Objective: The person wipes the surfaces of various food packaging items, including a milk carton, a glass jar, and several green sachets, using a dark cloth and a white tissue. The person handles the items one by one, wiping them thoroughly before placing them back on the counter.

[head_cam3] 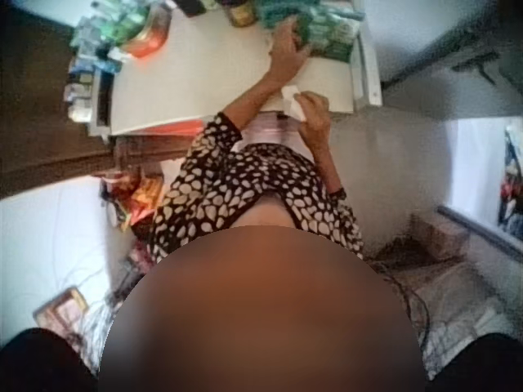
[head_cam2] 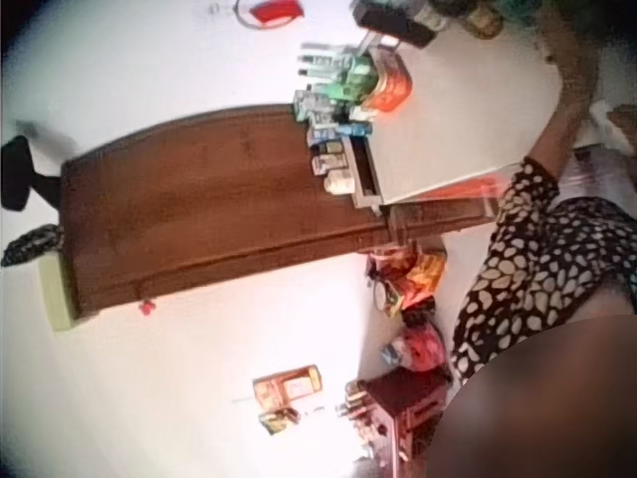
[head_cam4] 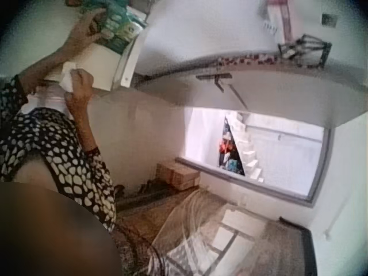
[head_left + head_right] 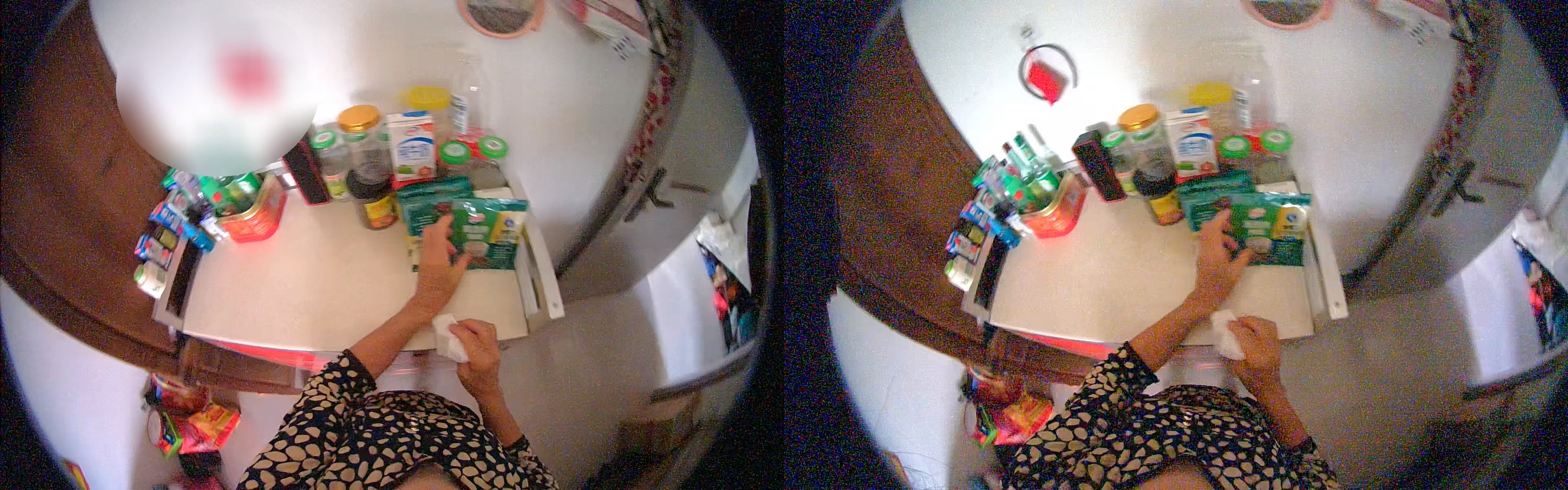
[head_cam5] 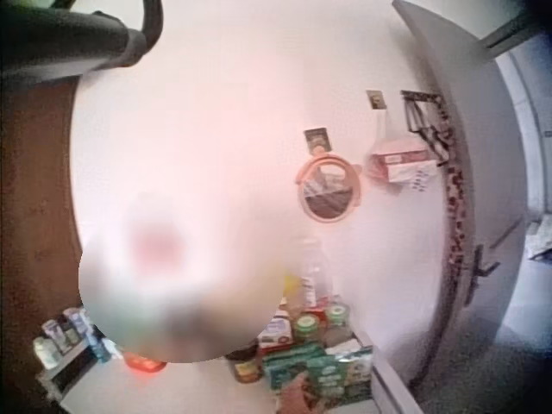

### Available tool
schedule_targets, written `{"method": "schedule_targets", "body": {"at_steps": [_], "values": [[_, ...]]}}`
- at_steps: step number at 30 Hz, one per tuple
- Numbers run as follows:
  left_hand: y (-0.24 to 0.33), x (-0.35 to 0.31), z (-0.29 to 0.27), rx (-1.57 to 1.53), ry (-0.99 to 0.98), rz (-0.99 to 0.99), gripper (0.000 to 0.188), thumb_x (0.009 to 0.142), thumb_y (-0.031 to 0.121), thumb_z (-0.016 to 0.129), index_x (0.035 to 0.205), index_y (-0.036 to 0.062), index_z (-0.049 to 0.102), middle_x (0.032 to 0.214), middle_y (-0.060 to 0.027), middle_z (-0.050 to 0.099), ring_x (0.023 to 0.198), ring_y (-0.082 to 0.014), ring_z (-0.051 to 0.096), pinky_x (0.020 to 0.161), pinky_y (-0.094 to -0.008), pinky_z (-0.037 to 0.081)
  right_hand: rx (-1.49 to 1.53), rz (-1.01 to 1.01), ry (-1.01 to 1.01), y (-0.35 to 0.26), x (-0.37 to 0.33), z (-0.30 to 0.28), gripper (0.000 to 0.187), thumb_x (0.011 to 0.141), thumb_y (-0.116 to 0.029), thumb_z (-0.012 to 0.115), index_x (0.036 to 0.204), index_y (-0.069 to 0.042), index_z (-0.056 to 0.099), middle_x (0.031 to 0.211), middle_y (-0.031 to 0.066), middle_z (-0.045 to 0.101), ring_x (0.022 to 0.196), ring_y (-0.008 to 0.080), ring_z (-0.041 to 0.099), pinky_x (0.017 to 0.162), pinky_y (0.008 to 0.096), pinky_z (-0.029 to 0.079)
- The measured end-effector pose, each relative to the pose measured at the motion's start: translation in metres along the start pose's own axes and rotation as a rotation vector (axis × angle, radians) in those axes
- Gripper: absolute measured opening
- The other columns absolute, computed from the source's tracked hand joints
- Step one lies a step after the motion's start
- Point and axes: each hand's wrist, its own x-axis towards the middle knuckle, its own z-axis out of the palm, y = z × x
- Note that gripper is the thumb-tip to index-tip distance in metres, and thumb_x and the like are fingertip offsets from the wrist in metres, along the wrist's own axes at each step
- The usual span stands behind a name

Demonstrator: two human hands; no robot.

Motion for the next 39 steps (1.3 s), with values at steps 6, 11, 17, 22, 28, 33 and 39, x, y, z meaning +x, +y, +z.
{"method": "schedule_targets", "body": {"at_steps": [6, 11, 17, 22, 28, 33, 39], "values": [[-0.003, 0.0, -0.01, -0.031, 0.029, 0.07, 0.067, 0.068, 0.004, 0.067, 0.126, 0.0011, 0.033, 0.116, -0.0196, 0.042, 0.106, -0.0363, 0.045, 0.088, -0.0389, 0.04, -0.057, 0.018, 0.011, -0.028, 0.01, -0.001, 0.036, 0.064, 0.005, 0.051, 0.098, -0.001, 0.06, 0.097, 0.0165, 0.056, 0.094, 0.033, 0.053, 0.081, 0.0409, 0.044], [-0.003, 0.003, -0.075, 0.057, 0.156, 0.077, 0.057, 0.072, 0.004, 0.065, 0.121, 0.0016, 0.037, 0.115, -0.0191, 0.041, 0.105, -0.0355, 0.045, 0.086, -0.0373, 0.042, -0.097, 0.03, -0.017, -0.003, -0.002, 0.007, 0.045, 0.062, 0.009, 0.043, 0.104, 0.003, 0.057, 0.1, 0.0192, 0.054, 0.096, 0.0358, 0.052, 0.084, 0.0427, 0.042], [-0.048, -0.004, -0.181, 0.246, 0.475, -0.006, 0.06, 0.068, 0.007, 0.073, 0.119, 0.0071, 0.042, 0.111, -0.0095, 0.044, 0.088, -0.0193, 0.049, 0.068, -0.0305, 0.045, -0.219, -0.03, -0.075, -0.001, -0.002, 0.028, 0.047, 0.059, 0.013, 0.046, 0.105, 0.005, 0.055, 0.105, 0.0192, 0.051, 0.101, 0.0359, 0.047, 0.086, 0.0442, 0.04], [-0.115, 0.002, -0.269, 0.366, 0.65, -0.16, 0.058, 0.066, 0.007, 0.073, 0.116, 0.0038, 0.043, 0.108, -0.0135, 0.046, 0.09, -0.0234, 0.047, 0.069, -0.0312, 0.044, -0.341, 0.027, -0.077, -0.029, 0.012, 0.046, 0.042, 0.062, 0.011, 0.047, 0.103, 0.005, 0.054, 0.104, 0.0194, 0.05, 0.1, 0.0359, 0.046, 0.087, 0.0437, 0.039], [-0.164, 0.019, -0.359, 0.44, 0.691, -0.137, 0.052, 0.069, 0.007, 0.072, 0.113, 0.0001, 0.044, 0.108, -0.0149, 0.047, 0.092, -0.0253, 0.048, 0.076, -0.0343, 0.045, -0.468, 0.068, 0.015, -0.024, 0.016, 0.075, 0.038, 0.063, 0.008, 0.05, 0.101, 0.004, 0.054, 0.103, 0.0191, 0.05, 0.1, 0.0367, 0.045, 0.088, 0.0445, 0.037], [-0.163, 0.04, -0.383, 0.448, 0.574, -0.075, 0.043, 0.073, 0.006, 0.069, 0.109, 0.0011, 0.045, 0.103, -0.0133, 0.046, 0.077, -0.0206, 0.053, 0.07, -0.0311, 0.047, -0.518, 0.138, 0.075, -0.025, 0.013, 0.083, 0.041, 0.061, 0.01, 0.048, 0.101, 0.003, 0.054, 0.104, 0.0186, 0.051, 0.098, 0.0372, 0.046, 0.085, 0.0441, 0.039], [-0.181, 0.047, -0.382, 0.139, 0.622, -0.162, 0.038, 0.073, 0.007, 0.067, 0.105, 0.002, 0.047, 0.103, -0.0129, 0.045, 0.079, -0.0215, 0.053, 0.068, -0.0314, 0.047, -0.593, 0.142, 0.106, -0.047, 0.025, 0.093, 0.041, 0.061, 0.009, 0.048, 0.101, 0.003, 0.054, 0.103, 0.019, 0.052, 0.098, 0.0374, 0.047, 0.085, 0.0444, 0.039]]}}
